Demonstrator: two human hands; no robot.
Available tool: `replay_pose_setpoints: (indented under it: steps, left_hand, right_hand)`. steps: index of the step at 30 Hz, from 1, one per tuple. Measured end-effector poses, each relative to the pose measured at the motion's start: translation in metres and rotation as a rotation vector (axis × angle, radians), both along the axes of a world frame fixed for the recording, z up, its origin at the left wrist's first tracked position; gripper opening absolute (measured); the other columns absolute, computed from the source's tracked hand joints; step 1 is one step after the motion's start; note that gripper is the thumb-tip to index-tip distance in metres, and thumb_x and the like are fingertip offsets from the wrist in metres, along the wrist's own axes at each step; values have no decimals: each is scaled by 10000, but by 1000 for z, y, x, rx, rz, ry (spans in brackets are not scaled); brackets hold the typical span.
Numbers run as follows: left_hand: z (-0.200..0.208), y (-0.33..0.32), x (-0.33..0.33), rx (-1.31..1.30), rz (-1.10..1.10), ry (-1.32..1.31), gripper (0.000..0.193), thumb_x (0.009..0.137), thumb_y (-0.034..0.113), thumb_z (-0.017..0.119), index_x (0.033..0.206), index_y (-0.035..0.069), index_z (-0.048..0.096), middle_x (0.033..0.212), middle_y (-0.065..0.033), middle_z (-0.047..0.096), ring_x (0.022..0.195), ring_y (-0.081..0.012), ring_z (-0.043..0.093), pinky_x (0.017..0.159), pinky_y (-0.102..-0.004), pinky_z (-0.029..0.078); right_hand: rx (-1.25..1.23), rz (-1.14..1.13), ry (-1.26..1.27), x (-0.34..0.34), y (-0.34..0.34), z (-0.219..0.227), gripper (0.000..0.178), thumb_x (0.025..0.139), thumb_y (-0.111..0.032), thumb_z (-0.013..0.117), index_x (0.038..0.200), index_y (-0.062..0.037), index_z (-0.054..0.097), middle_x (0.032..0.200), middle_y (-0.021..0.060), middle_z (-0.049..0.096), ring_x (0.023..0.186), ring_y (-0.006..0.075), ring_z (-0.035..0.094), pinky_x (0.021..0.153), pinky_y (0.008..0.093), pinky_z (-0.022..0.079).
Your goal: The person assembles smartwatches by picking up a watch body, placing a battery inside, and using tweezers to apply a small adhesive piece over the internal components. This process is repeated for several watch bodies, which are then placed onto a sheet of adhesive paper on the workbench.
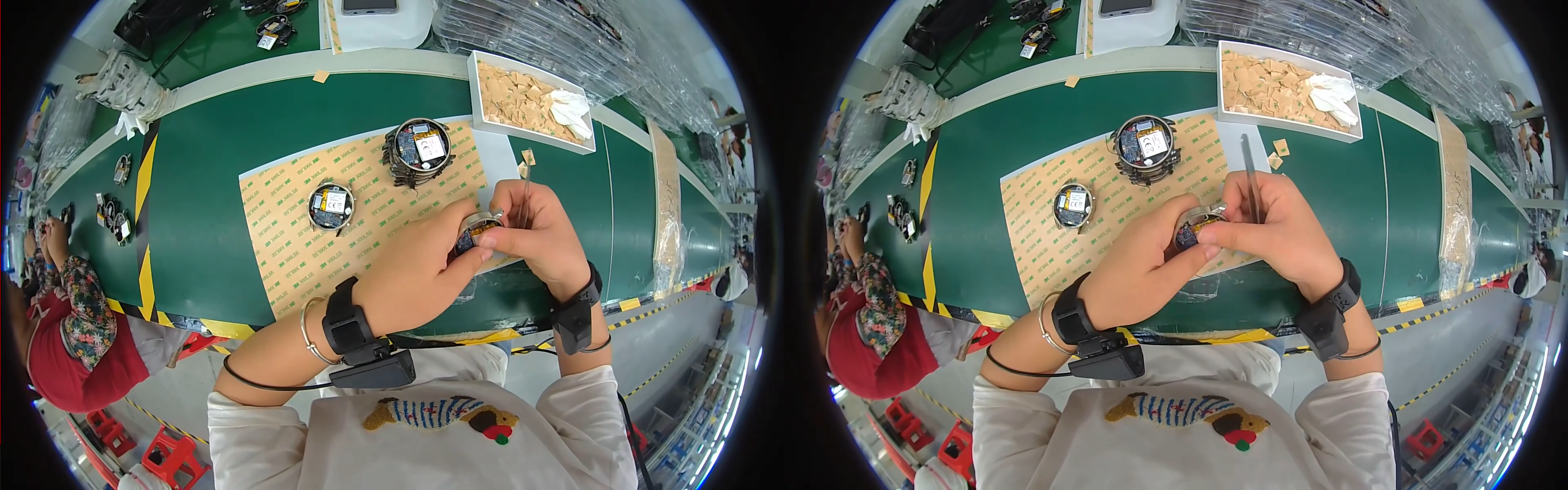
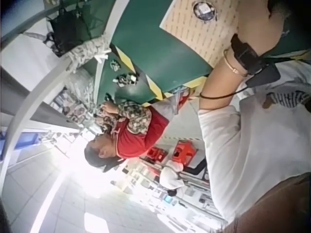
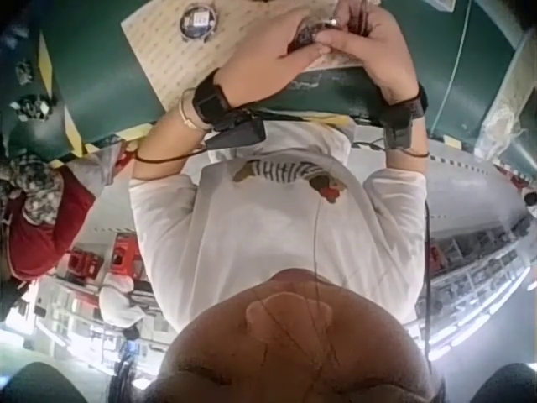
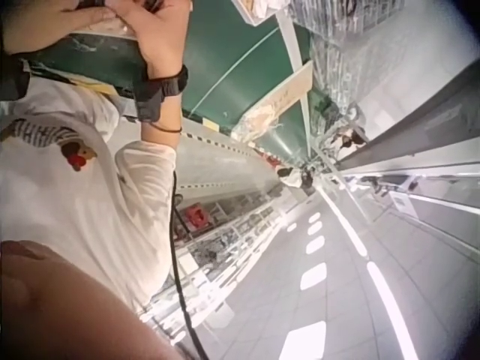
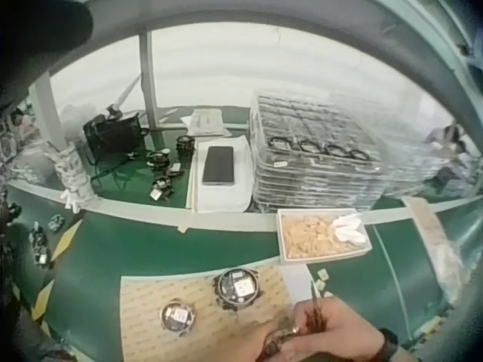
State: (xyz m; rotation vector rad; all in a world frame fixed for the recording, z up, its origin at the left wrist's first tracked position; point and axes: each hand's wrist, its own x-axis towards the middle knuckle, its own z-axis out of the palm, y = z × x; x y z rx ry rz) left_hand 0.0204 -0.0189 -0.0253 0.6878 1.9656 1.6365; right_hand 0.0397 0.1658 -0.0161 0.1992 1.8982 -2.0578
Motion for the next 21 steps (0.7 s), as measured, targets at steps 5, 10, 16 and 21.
replay_pose_setpoints:
  steps: [5, 10, 16, 21]
  left_hand:
    - [-1, 2, 3, 25, -21, 29, 222, 861, 174, 579, 946, 1, 470, 655, -155, 545, 599, -295, 524, 541, -347, 405]
    - [-6, 1, 0, 62, 2, -8, 207, 856, 170, 585, 922, 1, 486, 666, -137, 546, 585, -259, 513, 547, -332, 407]
    - [-5, 0, -3, 92, -30, -231, 195, 851, 165, 613, 902, -1, 525, 712, -33, 533, 625, -102, 469, 564, -268, 401]
    - [-6, -1, -5, 113, -37, -275, 199, 842, 176, 621, 861, -5, 541, 679, -31, 537, 603, -99, 470, 550, -273, 400]
  right_hand:
    - [38, 71, -41, 1, 3, 0, 303, 738, -75, 745, 674, -88, 449, 610, -84, 427, 553, -7, 355, 487, 173, 262]
    - [173, 72, 27, 2, -1, -2, 292, 790, -130, 711, 671, -74, 450, 600, -83, 381, 553, 4, 316, 480, 199, 236]
    - [200, 155, 63, 2, 3, 0, 193, 843, -135, 642, 748, -43, 502, 679, -56, 508, 599, 7, 427, 523, 168, 337]
    - [188, 132, 28, 1, -3, 6, 231, 853, -151, 640, 703, -50, 496, 621, -71, 416, 570, 12, 342, 496, 197, 269]
